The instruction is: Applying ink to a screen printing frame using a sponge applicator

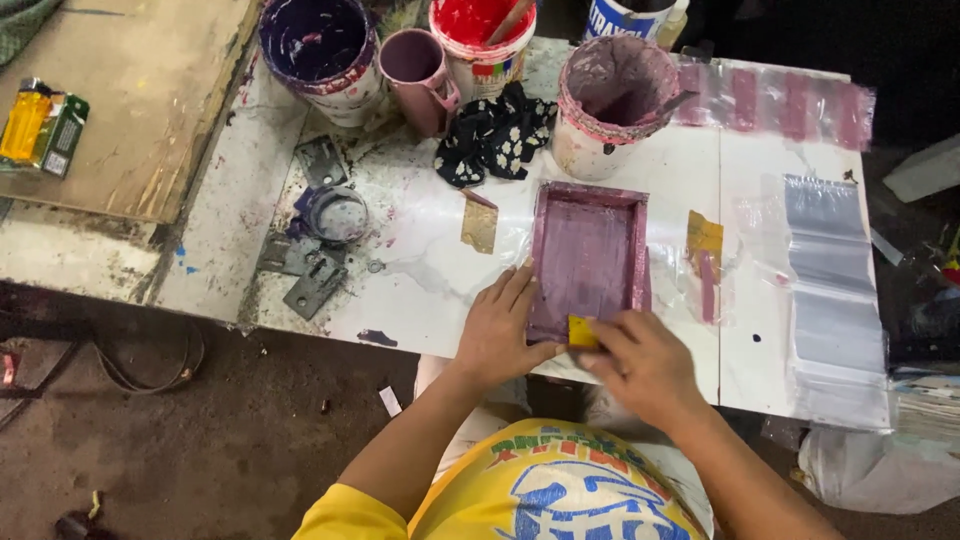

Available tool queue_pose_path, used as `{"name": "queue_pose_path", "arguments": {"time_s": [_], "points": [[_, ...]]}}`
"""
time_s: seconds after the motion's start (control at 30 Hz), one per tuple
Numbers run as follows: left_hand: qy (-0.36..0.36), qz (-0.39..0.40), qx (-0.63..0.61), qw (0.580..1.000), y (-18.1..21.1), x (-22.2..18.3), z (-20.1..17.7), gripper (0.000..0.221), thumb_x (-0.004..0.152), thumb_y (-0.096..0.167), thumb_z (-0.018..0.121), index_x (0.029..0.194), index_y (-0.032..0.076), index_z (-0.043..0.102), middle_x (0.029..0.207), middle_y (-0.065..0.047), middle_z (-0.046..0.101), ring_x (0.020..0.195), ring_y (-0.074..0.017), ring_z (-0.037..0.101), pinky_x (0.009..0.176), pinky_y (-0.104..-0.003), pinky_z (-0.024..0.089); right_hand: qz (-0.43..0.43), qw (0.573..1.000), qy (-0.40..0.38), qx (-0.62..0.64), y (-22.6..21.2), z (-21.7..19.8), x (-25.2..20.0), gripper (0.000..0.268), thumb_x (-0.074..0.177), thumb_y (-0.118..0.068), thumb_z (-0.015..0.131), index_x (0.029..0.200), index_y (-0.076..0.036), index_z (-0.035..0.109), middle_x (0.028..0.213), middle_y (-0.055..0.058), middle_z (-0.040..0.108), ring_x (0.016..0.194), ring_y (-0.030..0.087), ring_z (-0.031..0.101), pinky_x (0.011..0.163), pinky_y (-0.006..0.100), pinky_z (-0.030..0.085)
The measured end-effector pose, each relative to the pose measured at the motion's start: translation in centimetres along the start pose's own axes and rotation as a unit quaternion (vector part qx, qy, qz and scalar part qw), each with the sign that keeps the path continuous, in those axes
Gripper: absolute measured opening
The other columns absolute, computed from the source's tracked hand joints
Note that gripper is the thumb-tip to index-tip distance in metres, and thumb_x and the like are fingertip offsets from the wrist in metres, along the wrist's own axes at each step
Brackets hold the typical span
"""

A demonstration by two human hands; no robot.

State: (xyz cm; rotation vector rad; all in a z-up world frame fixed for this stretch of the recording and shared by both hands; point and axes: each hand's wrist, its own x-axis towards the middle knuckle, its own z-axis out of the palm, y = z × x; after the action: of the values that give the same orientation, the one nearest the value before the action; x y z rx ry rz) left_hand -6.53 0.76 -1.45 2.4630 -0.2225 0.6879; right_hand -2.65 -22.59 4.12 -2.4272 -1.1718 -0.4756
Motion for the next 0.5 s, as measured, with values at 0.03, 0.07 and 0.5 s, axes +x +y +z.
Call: {"name": "queue_pose_path", "arguments": {"time_s": [0.03, 0.07, 0.5], "points": [[-0.002, 0.0, -0.001, 1.0, 0.0, -0.1, -0.1, 0.091, 0.074, 0.071, 0.072, 0.128, -0.001, 0.064, 0.14, -0.019, 0.06, 0.128, -0.0429, 0.058, 0.1, -0.053, 0.051, 0.002, 1.0, -0.001, 0.0, -0.2, 0.4, -0.1, 0.032, 0.091, -0.043, 0.067, 0.108, -0.018, 0.074, 0.092, 0.002, 0.06, 0.08, 0.025, 0.065, 0.074, 0.032, 0.055], [-0.001, 0.003, 0.001, 1.0, 0.0, -0.2, -0.1, 0.09, 0.073, 0.069, 0.073, 0.128, -0.002, 0.064, 0.139, -0.02, 0.06, 0.128, -0.0427, 0.059, 0.1, -0.053, 0.05, -0.015, 1.0, -0.014, 0.009, -0.3, 0.8, -0.2, 0.025, 0.091, -0.039, 0.067, 0.104, -0.019, 0.074, 0.089, 0.001, 0.06, 0.077, 0.024, 0.063, 0.071, 0.033, 0.054], [-0.01, 0.001, 0.014, 1.0, -0.1, -0.1, 0.3, 0.086, 0.079, 0.065, 0.069, 0.131, -0.002, 0.062, 0.142, -0.02, 0.058, 0.13, -0.0423, 0.057, 0.101, -0.054, 0.049, -0.073, 0.992, -0.097, 0.027, 1.5, 2.1, 1.3, 0.015, 0.094, -0.032, 0.064, 0.092, -0.017, 0.068, 0.082, 0.002, 0.054, 0.072, 0.029, 0.059, 0.062, 0.04, 0.05]]}}
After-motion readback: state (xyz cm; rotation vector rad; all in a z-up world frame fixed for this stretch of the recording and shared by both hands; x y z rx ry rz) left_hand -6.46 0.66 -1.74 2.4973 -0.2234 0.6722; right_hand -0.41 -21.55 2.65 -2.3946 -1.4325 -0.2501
